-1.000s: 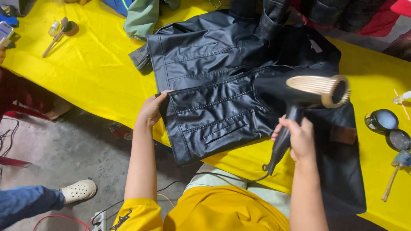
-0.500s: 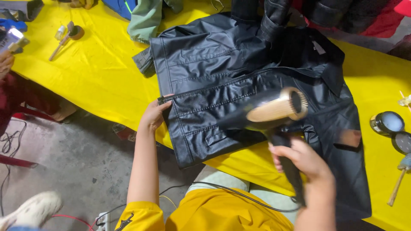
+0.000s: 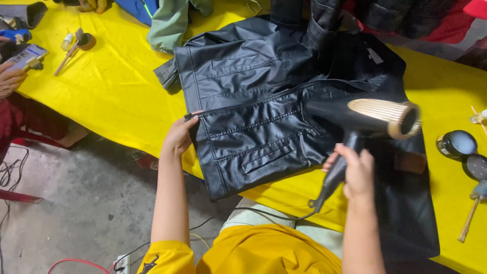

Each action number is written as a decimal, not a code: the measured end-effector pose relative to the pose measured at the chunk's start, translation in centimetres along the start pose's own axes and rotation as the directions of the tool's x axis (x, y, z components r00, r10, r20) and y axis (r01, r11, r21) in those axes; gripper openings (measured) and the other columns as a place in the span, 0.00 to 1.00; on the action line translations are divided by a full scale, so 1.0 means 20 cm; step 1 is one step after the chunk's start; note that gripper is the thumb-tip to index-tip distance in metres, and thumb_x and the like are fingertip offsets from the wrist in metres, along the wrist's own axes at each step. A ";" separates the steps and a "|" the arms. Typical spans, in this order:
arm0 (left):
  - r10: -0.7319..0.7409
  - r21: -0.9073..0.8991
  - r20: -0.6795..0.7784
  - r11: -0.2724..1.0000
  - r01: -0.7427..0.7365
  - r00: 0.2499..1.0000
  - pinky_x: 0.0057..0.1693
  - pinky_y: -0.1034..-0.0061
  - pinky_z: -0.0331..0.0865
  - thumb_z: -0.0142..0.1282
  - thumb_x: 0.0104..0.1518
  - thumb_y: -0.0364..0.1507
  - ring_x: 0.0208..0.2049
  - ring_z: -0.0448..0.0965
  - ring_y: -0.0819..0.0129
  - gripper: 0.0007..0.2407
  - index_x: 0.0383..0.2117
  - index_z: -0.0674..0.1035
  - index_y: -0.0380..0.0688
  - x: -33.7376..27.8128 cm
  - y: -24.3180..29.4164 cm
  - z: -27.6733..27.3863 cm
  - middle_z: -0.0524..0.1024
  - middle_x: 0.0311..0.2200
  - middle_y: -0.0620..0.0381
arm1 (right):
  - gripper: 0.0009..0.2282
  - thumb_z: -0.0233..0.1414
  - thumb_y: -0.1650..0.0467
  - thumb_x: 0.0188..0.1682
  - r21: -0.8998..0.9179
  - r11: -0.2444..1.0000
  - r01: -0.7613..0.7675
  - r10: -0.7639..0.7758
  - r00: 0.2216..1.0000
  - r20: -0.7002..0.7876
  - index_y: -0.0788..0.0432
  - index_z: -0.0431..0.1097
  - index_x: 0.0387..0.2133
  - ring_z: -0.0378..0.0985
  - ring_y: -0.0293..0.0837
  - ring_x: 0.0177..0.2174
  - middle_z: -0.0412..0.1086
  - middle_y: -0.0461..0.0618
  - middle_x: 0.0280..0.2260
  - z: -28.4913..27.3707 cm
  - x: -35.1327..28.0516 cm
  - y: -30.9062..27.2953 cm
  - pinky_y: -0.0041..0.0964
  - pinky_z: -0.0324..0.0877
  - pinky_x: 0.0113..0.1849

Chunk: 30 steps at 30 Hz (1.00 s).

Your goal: Polishing and treating a leather jacket using a brush, hair dryer, and sponge.

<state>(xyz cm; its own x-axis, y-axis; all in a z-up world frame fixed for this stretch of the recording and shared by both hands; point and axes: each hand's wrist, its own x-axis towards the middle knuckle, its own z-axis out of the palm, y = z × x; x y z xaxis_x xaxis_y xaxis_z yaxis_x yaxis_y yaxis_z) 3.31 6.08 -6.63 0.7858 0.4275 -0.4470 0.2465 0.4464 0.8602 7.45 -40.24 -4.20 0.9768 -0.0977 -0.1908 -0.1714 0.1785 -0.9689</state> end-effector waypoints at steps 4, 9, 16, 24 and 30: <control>0.032 0.011 0.008 0.999 -0.032 0.999 0.52 0.57 0.73 0.65 0.57 0.25 0.46 0.79 0.54 0.12 0.45 0.79 0.41 -0.03 0.02 0.03 0.76 0.41 0.47 | 0.08 0.57 0.70 0.47 0.096 0.993 -0.065 0.046 0.982 0.184 0.65 0.68 0.30 0.77 0.51 0.16 0.68 0.61 0.16 0.18 -0.14 -0.04 0.47 0.78 0.21; 0.045 0.060 0.012 0.997 -0.045 0.999 0.55 0.55 0.72 0.66 0.53 0.21 0.47 0.79 0.53 0.13 0.44 0.80 0.43 -0.05 0.03 0.03 0.77 0.39 0.48 | 0.08 0.56 0.71 0.45 0.116 0.978 -0.172 0.104 0.890 0.444 0.67 0.69 0.27 0.76 0.53 0.13 0.66 0.63 0.13 0.26 -0.27 -0.08 0.50 0.77 0.19; 0.105 0.032 -0.009 0.994 -0.105 0.994 0.54 0.56 0.74 0.66 0.55 0.25 0.44 0.82 0.56 0.11 0.42 0.80 0.41 -0.17 0.07 0.10 0.79 0.37 0.51 | 0.08 0.54 0.70 0.47 0.164 0.965 -0.207 0.083 0.827 0.556 0.66 0.69 0.30 0.77 0.54 0.15 0.67 0.63 0.14 0.39 -0.34 -0.03 0.50 0.79 0.22; 0.097 -0.045 0.097 0.995 -0.093 0.991 0.64 0.49 0.61 0.44 0.68 0.45 0.56 0.73 0.50 0.20 0.53 0.80 0.46 -0.23 0.09 0.13 0.74 0.47 0.46 | 0.07 0.55 0.69 0.48 0.205 0.959 -0.195 0.030 0.790 0.612 0.63 0.69 0.30 0.78 0.52 0.17 0.68 0.60 0.16 0.45 -0.41 -0.05 0.46 0.80 0.25; 0.113 -0.017 0.151 0.994 -0.112 0.982 0.67 0.45 0.56 0.42 0.67 0.49 0.62 0.69 0.45 0.24 0.59 0.77 0.49 -0.20 0.07 0.08 0.72 0.54 0.42 | 0.05 0.55 0.72 0.44 0.008 0.986 -0.164 0.134 0.833 0.537 0.64 0.69 0.25 0.75 0.48 0.13 0.67 0.58 0.12 0.24 -0.38 -0.17 0.45 0.76 0.18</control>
<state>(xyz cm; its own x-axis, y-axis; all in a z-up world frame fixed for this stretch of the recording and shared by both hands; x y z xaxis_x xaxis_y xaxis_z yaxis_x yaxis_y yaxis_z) 1.47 3.80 -3.28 0.8850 0.3518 -0.3048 0.1473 0.4095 0.9004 1.23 -35.39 1.41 0.8596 0.4686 -0.2037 -0.3280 0.2002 -0.9232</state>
